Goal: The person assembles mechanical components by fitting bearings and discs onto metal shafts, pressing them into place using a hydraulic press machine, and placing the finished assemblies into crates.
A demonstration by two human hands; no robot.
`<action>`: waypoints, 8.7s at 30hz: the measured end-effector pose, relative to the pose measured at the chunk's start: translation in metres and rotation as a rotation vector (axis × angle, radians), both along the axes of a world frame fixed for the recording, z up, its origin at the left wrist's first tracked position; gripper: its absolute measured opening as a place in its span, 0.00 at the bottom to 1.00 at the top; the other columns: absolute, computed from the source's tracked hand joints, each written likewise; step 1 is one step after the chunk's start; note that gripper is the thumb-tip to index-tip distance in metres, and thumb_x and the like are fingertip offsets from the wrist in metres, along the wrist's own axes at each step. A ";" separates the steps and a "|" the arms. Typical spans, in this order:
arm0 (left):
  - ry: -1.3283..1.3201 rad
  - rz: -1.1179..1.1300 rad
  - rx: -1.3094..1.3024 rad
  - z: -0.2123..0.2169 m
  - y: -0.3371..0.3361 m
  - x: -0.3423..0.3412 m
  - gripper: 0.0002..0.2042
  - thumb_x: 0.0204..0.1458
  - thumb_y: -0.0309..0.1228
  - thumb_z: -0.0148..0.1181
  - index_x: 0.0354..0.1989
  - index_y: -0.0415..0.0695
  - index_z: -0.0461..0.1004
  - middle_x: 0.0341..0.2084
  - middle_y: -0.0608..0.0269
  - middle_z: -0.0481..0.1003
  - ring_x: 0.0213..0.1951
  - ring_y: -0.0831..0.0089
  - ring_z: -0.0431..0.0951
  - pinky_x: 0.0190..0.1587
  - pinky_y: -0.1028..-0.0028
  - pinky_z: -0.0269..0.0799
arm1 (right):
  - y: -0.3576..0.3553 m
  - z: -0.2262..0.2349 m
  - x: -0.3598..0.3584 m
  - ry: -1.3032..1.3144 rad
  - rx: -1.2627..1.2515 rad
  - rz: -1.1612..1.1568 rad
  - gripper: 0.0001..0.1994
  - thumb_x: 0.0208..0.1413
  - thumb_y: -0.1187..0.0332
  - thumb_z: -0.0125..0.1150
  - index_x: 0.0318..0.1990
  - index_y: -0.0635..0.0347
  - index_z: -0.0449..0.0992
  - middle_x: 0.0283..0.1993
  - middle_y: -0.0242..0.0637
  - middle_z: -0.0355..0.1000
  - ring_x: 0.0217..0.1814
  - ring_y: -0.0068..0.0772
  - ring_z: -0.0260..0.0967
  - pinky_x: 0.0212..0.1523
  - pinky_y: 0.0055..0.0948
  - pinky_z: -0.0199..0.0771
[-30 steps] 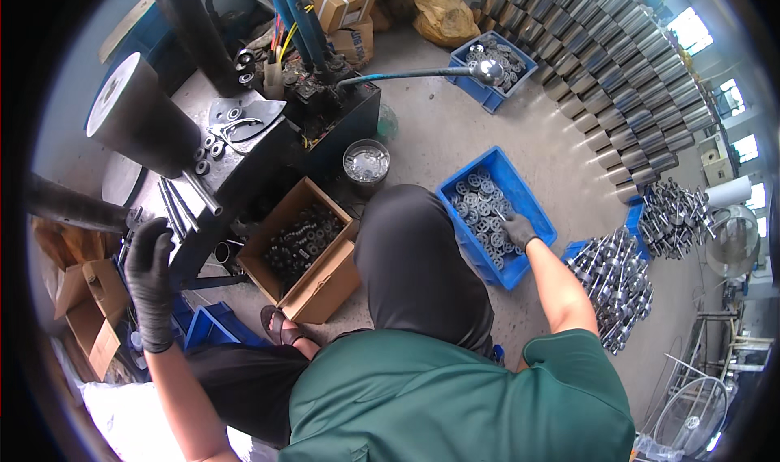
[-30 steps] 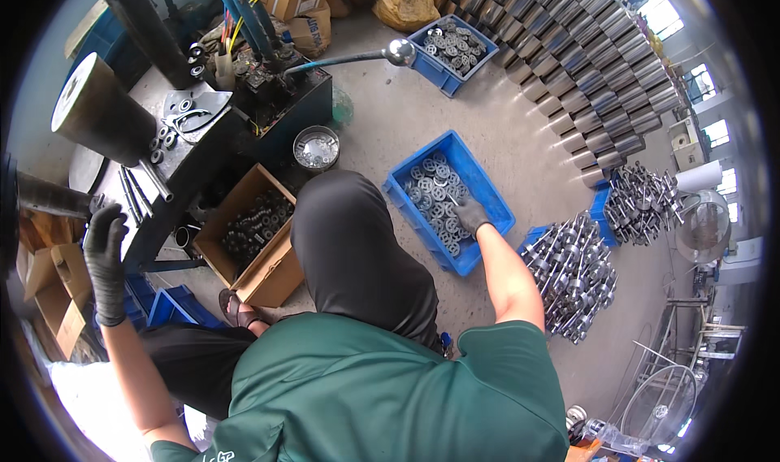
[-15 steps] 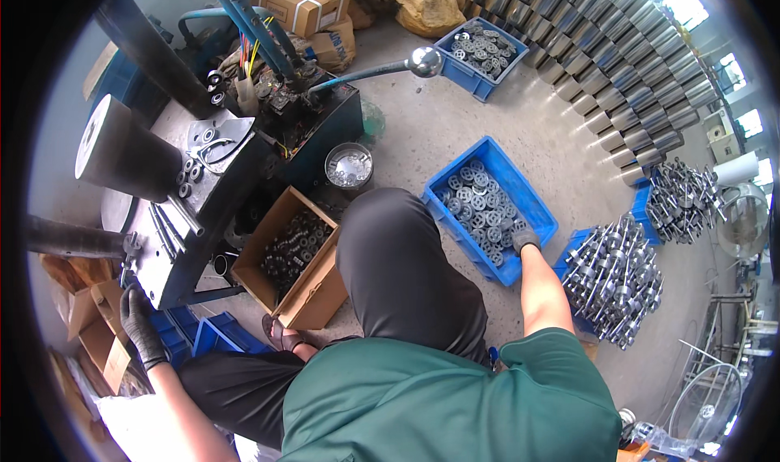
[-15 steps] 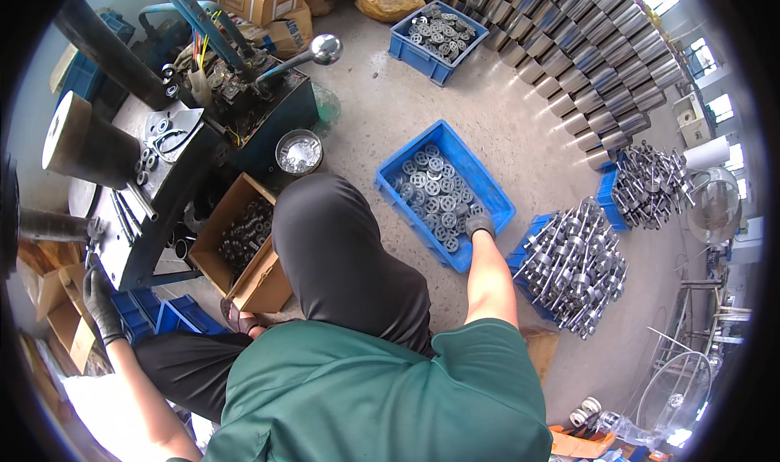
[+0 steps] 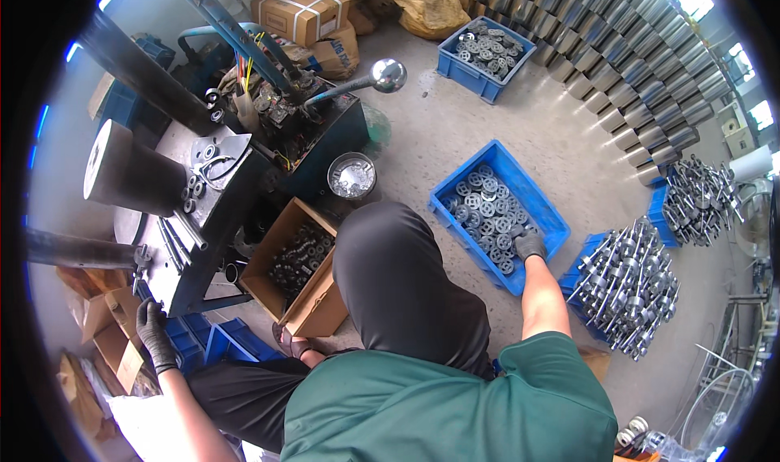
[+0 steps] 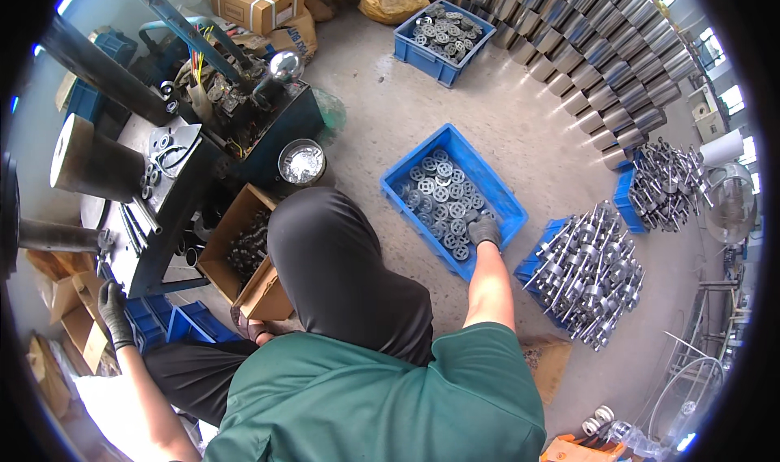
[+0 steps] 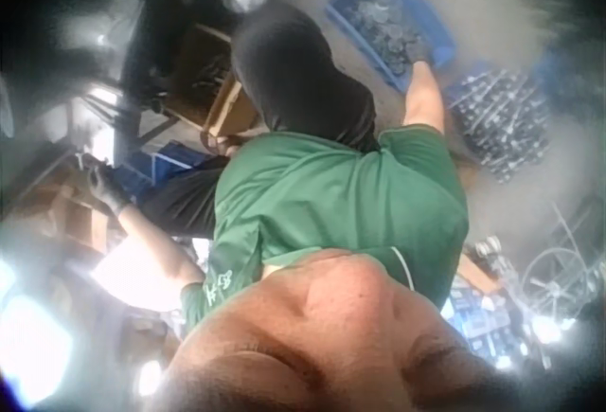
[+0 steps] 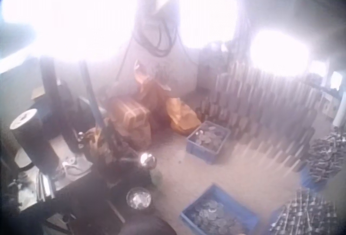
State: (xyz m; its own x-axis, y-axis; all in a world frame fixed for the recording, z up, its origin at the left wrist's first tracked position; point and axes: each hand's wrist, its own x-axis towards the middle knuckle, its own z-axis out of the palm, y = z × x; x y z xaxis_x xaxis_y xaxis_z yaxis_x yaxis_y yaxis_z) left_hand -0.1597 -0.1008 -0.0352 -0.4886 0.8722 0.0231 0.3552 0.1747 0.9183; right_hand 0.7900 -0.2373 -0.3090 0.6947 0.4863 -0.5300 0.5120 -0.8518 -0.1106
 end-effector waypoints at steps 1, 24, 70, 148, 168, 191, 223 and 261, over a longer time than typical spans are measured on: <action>0.001 -0.009 -0.013 -0.001 -0.001 0.003 0.10 0.65 0.34 0.62 0.50 0.45 0.80 0.36 0.69 0.80 0.32 0.83 0.73 0.35 0.80 0.70 | -0.003 0.000 -0.004 -0.034 0.018 -0.015 0.29 0.64 0.41 0.50 0.59 0.53 0.79 0.62 0.56 0.74 0.65 0.57 0.72 0.65 0.49 0.72; 0.171 -0.228 -0.102 -0.019 0.012 0.046 0.08 0.62 0.27 0.63 0.48 0.42 0.79 0.30 0.69 0.78 0.27 0.82 0.72 0.30 0.79 0.67 | 0.019 -0.142 0.098 0.177 0.049 -0.205 0.31 0.61 0.44 0.59 0.55 0.67 0.81 0.39 0.51 0.82 0.26 0.48 0.80 0.28 0.50 0.80; -0.916 -0.770 -0.365 0.007 -0.019 0.283 0.17 0.71 0.35 0.51 0.64 0.44 0.62 0.44 0.53 0.80 0.43 0.63 0.85 0.42 0.64 0.87 | 0.255 0.328 -0.511 1.818 0.930 0.110 0.26 0.58 0.76 0.68 0.63 0.52 0.69 0.51 0.39 0.75 0.53 0.41 0.77 0.56 0.44 0.82; -0.159 -0.201 0.905 0.219 0.196 0.150 0.16 0.64 0.14 0.48 0.57 0.41 0.58 0.39 0.52 0.75 0.41 0.61 0.83 0.45 0.63 0.87 | 0.321 0.551 -0.352 -0.100 1.608 1.182 0.25 0.57 0.68 0.68 0.63 0.62 0.73 0.59 0.55 0.73 0.57 0.58 0.76 0.55 0.44 0.79; 0.434 -0.190 0.633 0.265 0.271 0.138 0.14 0.57 0.25 0.65 0.49 0.44 0.70 0.31 0.53 0.78 0.34 0.57 0.82 0.41 0.59 0.78 | 0.361 0.561 -0.354 -0.346 1.162 1.094 0.12 0.58 0.60 0.62 0.38 0.59 0.82 0.39 0.52 0.80 0.47 0.55 0.78 0.52 0.48 0.77; 0.286 -0.129 0.571 0.221 0.267 0.152 0.08 0.62 0.31 0.63 0.42 0.41 0.78 0.30 0.53 0.82 0.33 0.60 0.83 0.42 0.64 0.77 | 0.210 0.507 -0.297 -0.058 0.655 1.505 0.20 0.52 0.63 0.58 0.51 0.60 0.82 0.40 0.55 0.80 0.44 0.58 0.79 0.50 0.50 0.79; 0.314 -0.036 0.516 0.224 0.268 0.151 0.15 0.66 0.43 0.58 0.45 0.43 0.80 0.32 0.50 0.82 0.37 0.52 0.82 0.44 0.59 0.75 | 0.146 0.429 -0.295 -0.236 0.826 1.272 0.04 0.50 0.69 0.64 0.27 0.58 0.78 0.28 0.51 0.75 0.32 0.58 0.76 0.35 0.50 0.76; -0.219 -0.286 0.525 0.234 0.262 0.144 0.21 0.66 0.50 0.59 0.49 0.42 0.78 0.31 0.66 0.77 0.33 0.76 0.78 0.43 0.73 0.77 | 0.180 0.467 -0.270 0.136 0.528 1.378 0.14 0.50 0.72 0.59 0.44 0.64 0.83 0.41 0.54 0.81 0.47 0.54 0.80 0.50 0.43 0.80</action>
State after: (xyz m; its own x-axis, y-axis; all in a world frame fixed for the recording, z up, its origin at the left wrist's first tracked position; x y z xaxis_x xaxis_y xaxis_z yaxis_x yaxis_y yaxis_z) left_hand -0.0162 0.1613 0.1984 -0.2802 0.8686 0.4087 0.1160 -0.3921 0.9126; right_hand 0.5198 -0.0573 0.1584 -0.5026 0.8577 -0.1081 0.8247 0.4382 -0.3577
